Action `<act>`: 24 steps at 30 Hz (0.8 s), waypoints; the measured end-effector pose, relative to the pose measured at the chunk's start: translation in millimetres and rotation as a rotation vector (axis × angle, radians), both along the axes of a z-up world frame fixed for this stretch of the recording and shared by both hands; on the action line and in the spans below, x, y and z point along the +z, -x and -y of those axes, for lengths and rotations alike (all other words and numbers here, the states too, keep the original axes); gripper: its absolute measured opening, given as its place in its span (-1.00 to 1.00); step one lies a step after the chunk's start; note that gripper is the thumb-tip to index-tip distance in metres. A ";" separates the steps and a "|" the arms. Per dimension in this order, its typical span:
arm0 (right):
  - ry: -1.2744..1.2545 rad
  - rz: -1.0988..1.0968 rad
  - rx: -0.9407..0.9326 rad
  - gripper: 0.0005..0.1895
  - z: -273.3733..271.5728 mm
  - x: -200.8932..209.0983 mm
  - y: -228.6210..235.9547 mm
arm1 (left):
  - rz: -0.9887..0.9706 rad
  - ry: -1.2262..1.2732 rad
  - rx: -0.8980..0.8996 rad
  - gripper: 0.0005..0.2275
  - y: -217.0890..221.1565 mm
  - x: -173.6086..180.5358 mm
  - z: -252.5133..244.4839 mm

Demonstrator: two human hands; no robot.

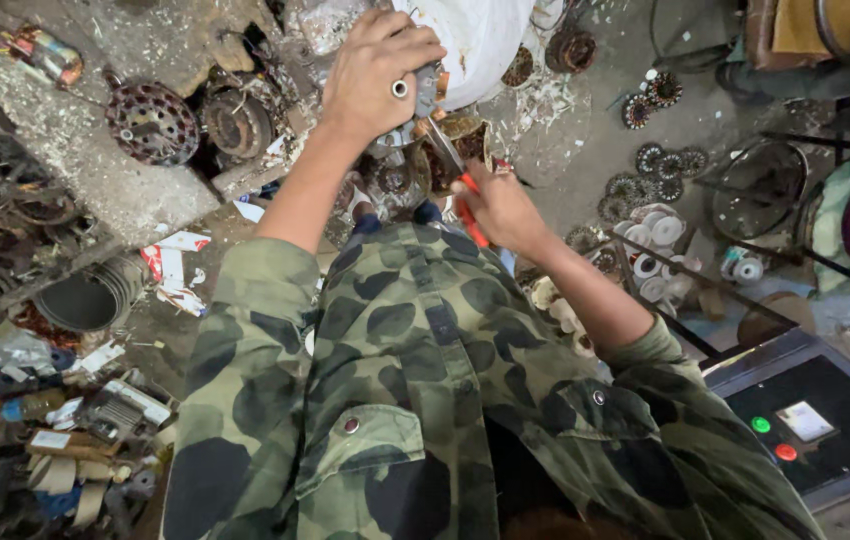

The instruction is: The person uses red-handled shears to cut a circular metal component held in the left hand. The person repeatedly snips at the edge of the part, rotating it to access different sections while standing in a cluttered workshop.

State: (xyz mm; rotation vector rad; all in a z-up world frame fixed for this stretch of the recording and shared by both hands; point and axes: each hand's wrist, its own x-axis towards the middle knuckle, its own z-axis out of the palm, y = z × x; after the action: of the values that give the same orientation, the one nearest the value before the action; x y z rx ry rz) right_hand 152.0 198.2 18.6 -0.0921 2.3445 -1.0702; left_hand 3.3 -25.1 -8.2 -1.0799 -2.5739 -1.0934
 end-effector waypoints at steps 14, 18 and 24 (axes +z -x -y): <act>0.939 0.600 -0.276 -0.74 -3.5 -63.1 -8.6 | 0.021 0.020 -0.039 -0.64 4.2 9.8 -3.6; 0.959 0.705 -0.305 -0.74 -4.3 -66.5 -11.3 | 0.090 0.043 -0.049 -0.66 2.9 10.9 4.8; 1.427 1.006 -0.232 -0.71 -14.9 -60.5 -0.7 | 0.035 0.043 -0.038 -0.62 6.1 18.4 -0.3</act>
State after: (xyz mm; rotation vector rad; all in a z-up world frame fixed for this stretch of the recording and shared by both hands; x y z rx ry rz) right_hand 152.7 213.1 -41.9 0.1665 0.4554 -2.0387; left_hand -2.7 -24.8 10.1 -1.1340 -2.6261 -1.0793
